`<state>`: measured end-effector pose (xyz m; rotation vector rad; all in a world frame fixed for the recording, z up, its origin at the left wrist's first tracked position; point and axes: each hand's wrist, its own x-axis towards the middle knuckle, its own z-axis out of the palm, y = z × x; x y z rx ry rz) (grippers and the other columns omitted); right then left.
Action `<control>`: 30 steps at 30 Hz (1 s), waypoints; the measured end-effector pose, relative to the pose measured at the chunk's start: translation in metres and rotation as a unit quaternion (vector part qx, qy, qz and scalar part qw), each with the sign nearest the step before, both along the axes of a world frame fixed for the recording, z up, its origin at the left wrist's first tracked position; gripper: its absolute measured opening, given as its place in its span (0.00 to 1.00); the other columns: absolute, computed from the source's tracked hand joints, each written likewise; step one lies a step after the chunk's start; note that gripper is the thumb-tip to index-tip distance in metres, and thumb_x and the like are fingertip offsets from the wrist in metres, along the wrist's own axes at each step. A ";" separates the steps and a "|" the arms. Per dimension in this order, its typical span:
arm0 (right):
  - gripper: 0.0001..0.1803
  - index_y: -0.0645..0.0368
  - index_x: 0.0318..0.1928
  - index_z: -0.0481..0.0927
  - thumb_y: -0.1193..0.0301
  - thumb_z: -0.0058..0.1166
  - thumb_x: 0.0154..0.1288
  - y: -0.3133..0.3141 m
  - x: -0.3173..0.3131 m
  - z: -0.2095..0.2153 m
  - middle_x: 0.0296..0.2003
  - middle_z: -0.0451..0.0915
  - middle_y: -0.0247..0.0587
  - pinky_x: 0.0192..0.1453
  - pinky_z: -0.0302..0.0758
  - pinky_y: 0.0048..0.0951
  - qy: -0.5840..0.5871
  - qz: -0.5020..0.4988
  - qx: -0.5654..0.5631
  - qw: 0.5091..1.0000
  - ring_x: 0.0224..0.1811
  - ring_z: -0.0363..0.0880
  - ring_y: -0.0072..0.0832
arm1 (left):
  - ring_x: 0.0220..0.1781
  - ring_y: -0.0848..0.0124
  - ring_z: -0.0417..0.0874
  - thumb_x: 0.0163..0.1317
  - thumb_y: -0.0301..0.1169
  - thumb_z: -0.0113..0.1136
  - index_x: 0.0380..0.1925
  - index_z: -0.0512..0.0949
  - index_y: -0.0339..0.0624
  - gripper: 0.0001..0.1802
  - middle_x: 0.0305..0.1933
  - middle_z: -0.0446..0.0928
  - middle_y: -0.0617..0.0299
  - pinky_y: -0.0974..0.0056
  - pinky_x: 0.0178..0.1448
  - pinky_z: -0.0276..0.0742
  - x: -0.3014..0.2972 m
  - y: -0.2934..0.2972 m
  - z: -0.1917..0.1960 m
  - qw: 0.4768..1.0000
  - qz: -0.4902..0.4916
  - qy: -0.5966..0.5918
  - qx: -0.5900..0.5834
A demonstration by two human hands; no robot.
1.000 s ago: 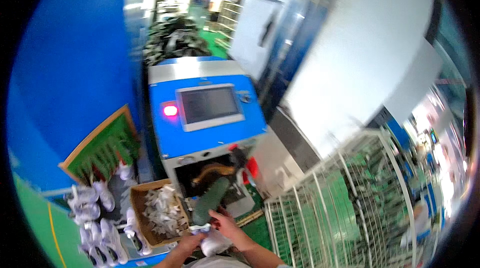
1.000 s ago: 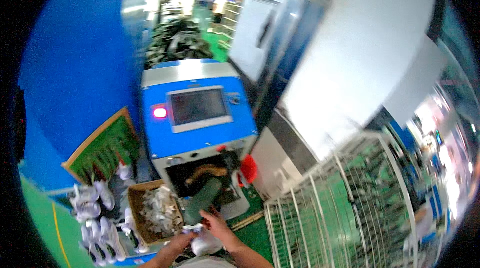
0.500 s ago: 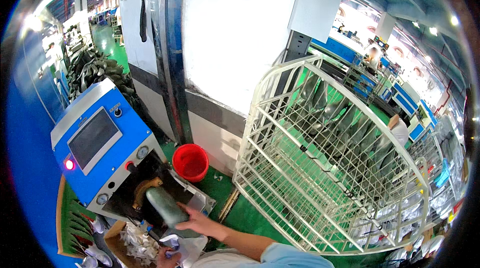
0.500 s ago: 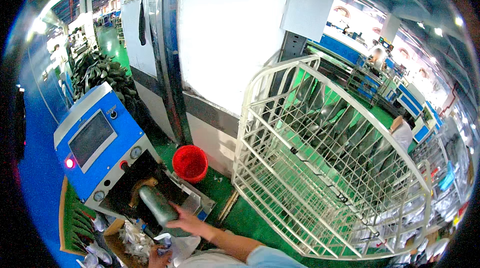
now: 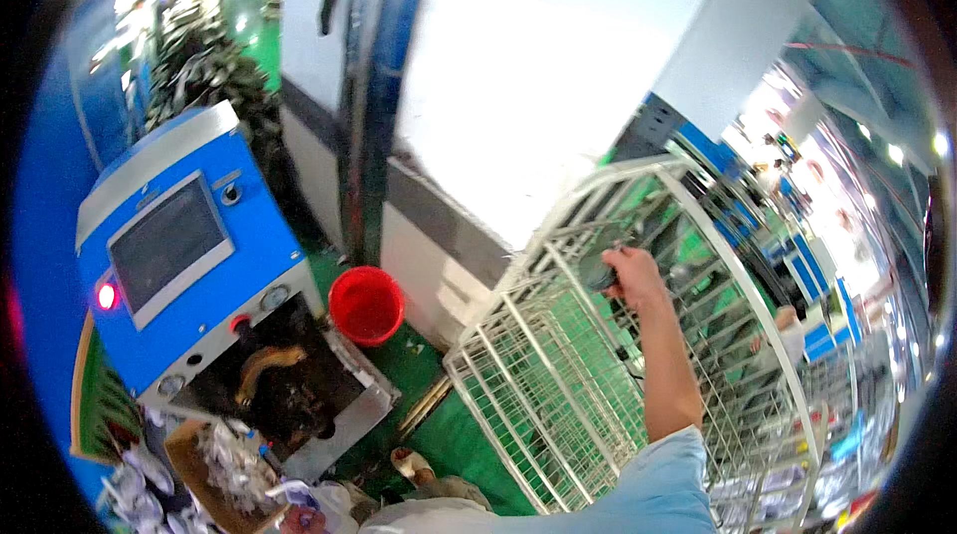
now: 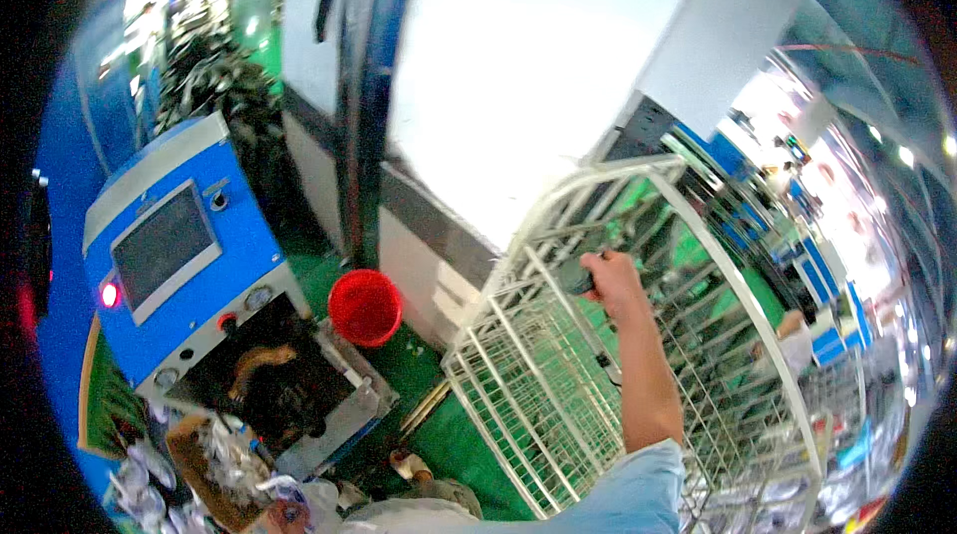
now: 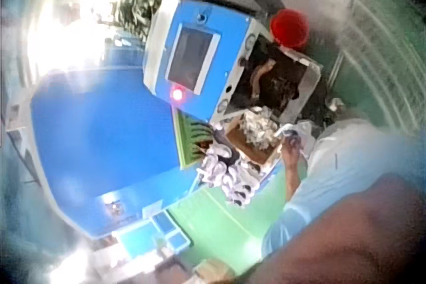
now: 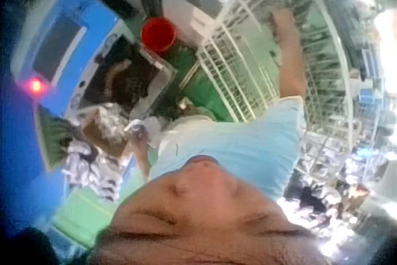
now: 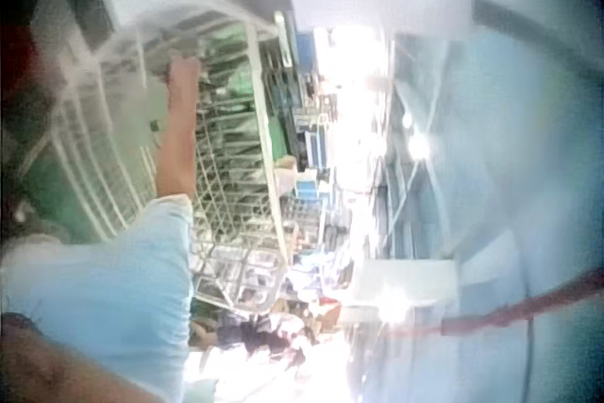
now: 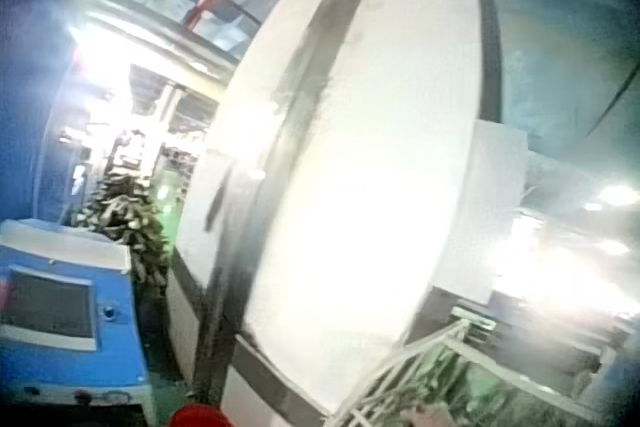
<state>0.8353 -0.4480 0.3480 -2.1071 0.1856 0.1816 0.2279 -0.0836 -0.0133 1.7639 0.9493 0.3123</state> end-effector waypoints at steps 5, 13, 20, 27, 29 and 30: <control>0.22 0.63 0.61 0.72 0.63 0.46 0.74 -0.011 0.111 -0.036 0.55 0.76 0.46 0.49 0.80 0.35 -0.011 -0.042 0.152 0.987 0.51 0.77 0.35 | 0.36 0.74 0.75 0.53 0.21 0.54 0.42 0.75 0.36 0.14 0.35 0.76 0.65 0.68 0.43 0.73 -0.018 0.000 0.122 0.962 0.255 0.077 -0.058; 0.21 0.61 0.56 0.77 0.61 0.51 0.69 0.036 -0.056 -0.090 0.48 0.80 0.48 0.54 0.76 0.43 -0.351 0.235 -0.133 0.897 0.49 0.79 0.44 | 0.60 0.44 0.75 0.49 0.44 0.71 0.64 0.65 0.38 0.44 0.64 0.69 0.40 0.49 0.63 0.73 -0.171 0.044 0.077 0.893 0.323 0.313 0.003; 0.16 0.58 0.44 0.84 0.60 0.50 0.69 0.146 -0.228 -0.182 0.41 0.84 0.48 0.55 0.73 0.49 -0.298 0.559 -0.158 0.757 0.46 0.79 0.49 | 0.54 0.44 0.79 0.43 0.57 0.74 0.58 0.69 0.38 0.48 0.52 0.75 0.41 0.49 0.55 0.77 -0.162 0.102 0.033 0.905 0.248 0.345 -0.029; 0.19 0.62 0.56 0.76 0.65 0.48 0.70 0.242 -0.339 -0.237 0.48 0.81 0.48 0.52 0.76 0.43 -0.099 0.706 -0.321 0.623 0.49 0.80 0.43 | 0.49 0.44 0.81 0.57 0.45 0.61 0.47 0.72 0.33 0.27 0.48 0.78 0.39 0.47 0.54 0.76 -0.179 0.103 -0.011 0.928 0.280 0.246 0.020; 0.21 0.63 0.59 0.74 0.66 0.48 0.71 0.253 -0.351 -0.274 0.50 0.81 0.48 0.51 0.77 0.41 -0.228 0.787 -0.371 0.437 0.50 0.80 0.41 | 0.47 0.43 0.81 0.59 0.45 0.60 0.46 0.73 0.34 0.26 0.45 0.79 0.38 0.46 0.51 0.77 -0.179 0.100 -0.009 0.929 0.310 0.203 0.010; 0.22 0.64 0.61 0.73 0.67 0.48 0.71 0.268 -0.368 -0.282 0.51 0.80 0.48 0.51 0.77 0.40 -0.235 0.803 -0.351 0.421 0.50 0.80 0.40 | 0.45 0.43 0.82 0.59 0.45 0.60 0.46 0.74 0.35 0.25 0.42 0.80 0.37 0.45 0.50 0.77 -0.184 0.099 -0.009 0.926 0.315 0.210 0.000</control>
